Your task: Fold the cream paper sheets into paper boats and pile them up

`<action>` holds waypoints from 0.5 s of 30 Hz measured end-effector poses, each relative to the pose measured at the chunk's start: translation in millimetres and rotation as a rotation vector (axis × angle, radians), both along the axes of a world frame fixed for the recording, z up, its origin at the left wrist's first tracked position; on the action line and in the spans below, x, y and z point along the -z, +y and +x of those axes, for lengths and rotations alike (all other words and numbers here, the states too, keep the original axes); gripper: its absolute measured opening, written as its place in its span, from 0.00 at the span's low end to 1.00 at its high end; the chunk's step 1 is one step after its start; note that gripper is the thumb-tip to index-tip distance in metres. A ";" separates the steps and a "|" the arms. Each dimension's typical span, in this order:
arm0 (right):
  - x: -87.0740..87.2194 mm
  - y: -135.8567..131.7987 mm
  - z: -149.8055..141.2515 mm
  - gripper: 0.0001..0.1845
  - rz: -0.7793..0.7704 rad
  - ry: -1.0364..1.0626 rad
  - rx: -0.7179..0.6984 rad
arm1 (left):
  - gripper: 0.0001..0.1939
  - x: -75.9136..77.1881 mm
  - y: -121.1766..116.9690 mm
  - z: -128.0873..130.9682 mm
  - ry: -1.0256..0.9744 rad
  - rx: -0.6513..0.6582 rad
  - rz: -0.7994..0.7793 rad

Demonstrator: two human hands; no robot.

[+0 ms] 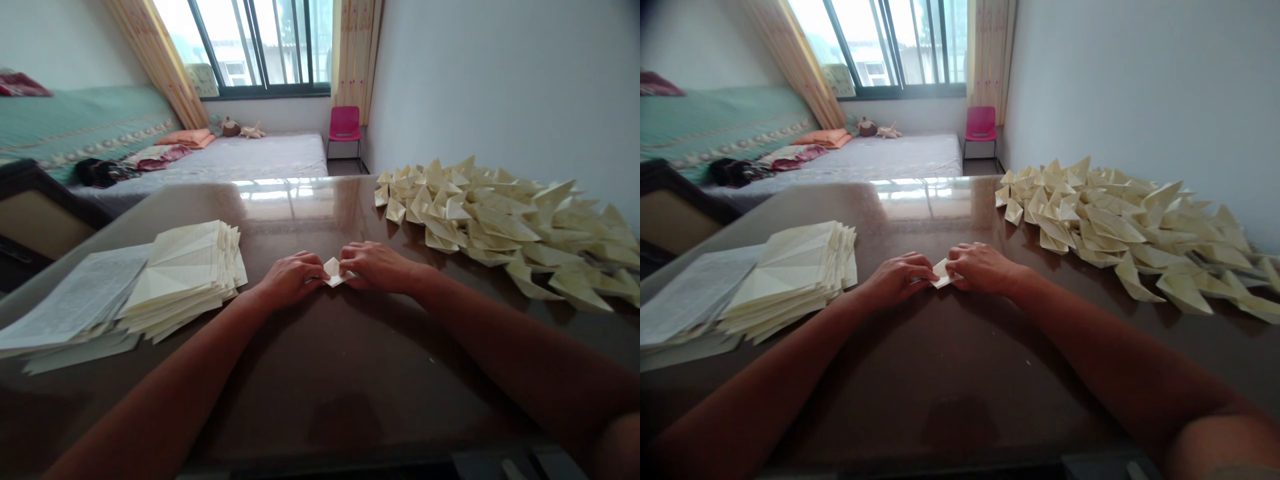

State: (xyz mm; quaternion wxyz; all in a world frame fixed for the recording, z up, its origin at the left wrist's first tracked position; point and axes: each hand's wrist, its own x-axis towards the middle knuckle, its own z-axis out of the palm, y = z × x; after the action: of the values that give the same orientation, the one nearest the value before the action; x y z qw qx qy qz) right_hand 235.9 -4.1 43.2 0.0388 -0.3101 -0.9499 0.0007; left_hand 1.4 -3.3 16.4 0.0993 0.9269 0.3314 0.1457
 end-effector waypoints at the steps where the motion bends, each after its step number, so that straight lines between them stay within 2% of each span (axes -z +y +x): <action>1: -1.6 -2.4 -1.9 0.09 0.002 -0.030 0.014 | 0.12 0.5 0.1 0.1 -0.001 -0.002 -0.002; 7: -6.8 -9.8 -6.5 0.14 -0.028 -0.053 0.084 | 0.12 0.1 1.8 -0.5 -0.035 -0.031 -0.055; 9: -2.4 -6.2 -4.7 0.13 -0.092 0.019 0.136 | 0.13 1.3 4.0 -0.8 -0.053 -0.063 -0.086; 13: 12.1 4.2 -3.4 0.12 -0.273 0.192 0.277 | 0.16 7.6 8.6 1.0 -0.125 -0.211 -0.154; 15: 17.7 7.0 -5.0 0.13 -0.307 0.224 0.324 | 0.16 9.9 9.7 3.2 -0.141 -0.262 -0.178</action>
State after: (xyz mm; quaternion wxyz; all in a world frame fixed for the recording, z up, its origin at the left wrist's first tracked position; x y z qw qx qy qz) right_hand 230.9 2.9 25.4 0.0958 -0.4585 -0.8664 0.1730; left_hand 4.6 6.4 6.6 0.1842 0.8507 0.4534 0.1919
